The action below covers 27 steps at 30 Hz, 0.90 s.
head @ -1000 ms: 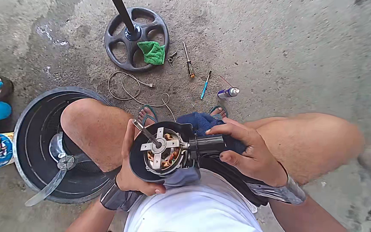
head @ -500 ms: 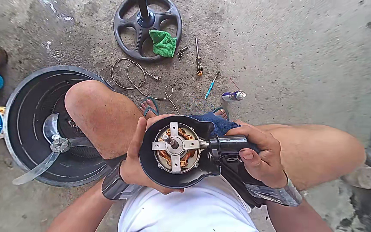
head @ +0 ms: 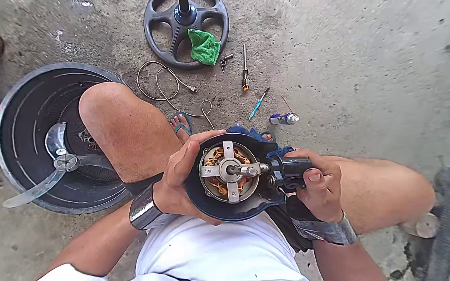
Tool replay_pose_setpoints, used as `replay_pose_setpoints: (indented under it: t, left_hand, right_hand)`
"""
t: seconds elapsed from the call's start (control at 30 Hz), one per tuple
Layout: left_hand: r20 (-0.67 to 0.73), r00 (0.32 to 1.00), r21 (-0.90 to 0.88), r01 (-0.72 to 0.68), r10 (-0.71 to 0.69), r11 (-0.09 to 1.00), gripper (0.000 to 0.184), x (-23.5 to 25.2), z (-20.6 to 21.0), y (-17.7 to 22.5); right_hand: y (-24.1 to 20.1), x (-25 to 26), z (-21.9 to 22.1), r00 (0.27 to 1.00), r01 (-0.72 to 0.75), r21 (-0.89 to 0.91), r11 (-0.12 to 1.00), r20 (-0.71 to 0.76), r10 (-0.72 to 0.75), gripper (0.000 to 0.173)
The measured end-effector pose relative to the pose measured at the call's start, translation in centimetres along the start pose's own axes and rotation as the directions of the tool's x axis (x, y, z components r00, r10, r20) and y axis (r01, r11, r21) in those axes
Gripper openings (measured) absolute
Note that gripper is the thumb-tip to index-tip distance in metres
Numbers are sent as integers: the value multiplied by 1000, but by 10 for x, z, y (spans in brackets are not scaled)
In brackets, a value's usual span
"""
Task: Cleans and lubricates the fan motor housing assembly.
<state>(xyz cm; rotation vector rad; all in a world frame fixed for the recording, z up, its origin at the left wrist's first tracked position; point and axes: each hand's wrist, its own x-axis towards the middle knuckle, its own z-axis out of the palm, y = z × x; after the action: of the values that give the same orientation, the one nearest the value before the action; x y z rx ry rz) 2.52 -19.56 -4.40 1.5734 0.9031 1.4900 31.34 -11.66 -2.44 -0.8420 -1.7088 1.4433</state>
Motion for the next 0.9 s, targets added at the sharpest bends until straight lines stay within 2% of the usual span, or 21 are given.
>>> replay_pose_setpoints:
  t: [0.23, 0.3, 0.37, 0.4, 0.5, 0.6, 0.67, 0.7, 0.73, 0.8, 0.87, 0.9]
  left_hand:
    - [-5, 1000, 7, -1, 1, 1000, 115, 6, 0, 2]
    - [-17, 1000, -62, 26, -27, 998, 118, 9, 0, 5]
    - [-57, 996, -148, 62, -72, 987, 129, 8, 2, 6]
    - [-70, 991, -178, 97, -111, 979, 133, 10, 3, 8]
    - [-68, 968, -142, 231, -243, 963, 135, 31, 5, 17]
    - [56, 933, 46, 355, -357, 934, 133, 60, 6, 30]
    - [170, 895, 204, 378, -413, 903, 127, 78, 7, 37]
    - [233, 862, 212, 408, -451, 888, 121, 87, 5, 41]
    - [296, 821, 167, 459, -489, 872, 112, 95, 1, 44]
    - [386, 768, -6, 556, -512, 831, 81, 108, -10, 46]
    - [408, 763, -139, 595, -502, 792, 60, 113, -20, 39]
    - [416, 763, -159, 597, -495, 786, 57, 110, -24, 34]
  right_hand:
    - [7, 0, -2, 998, 69, -11, 998, 10, -69, 47]
    - [11, 0, -3, 998, 47, 33, 998, 51, -49, 60]
    - [18, -7, -6, 986, -51, 121, 991, 163, 31, 89]
    - [20, -12, -6, 971, -124, 169, 978, 222, 85, 91]
    - [14, -19, 6, 895, -352, 257, 900, 374, 243, 59]
    - [7, -15, 25, 905, -368, 425, 827, 368, 214, 38]
    - [9, -13, 30, 907, -369, 558, 743, 390, 158, 24]
    - [14, -19, 31, 920, -339, 593, 731, 372, 126, 21]
    - [26, -31, 31, 948, -275, 640, 718, 306, 90, 26]
    - [47, -56, 29, 990, -131, 699, 703, 131, 54, 31]
    - [51, -59, 31, 1000, -5, 765, 644, 19, -15, 31]
    - [51, -56, 32, 998, 46, 772, 634, -15, -54, 32]
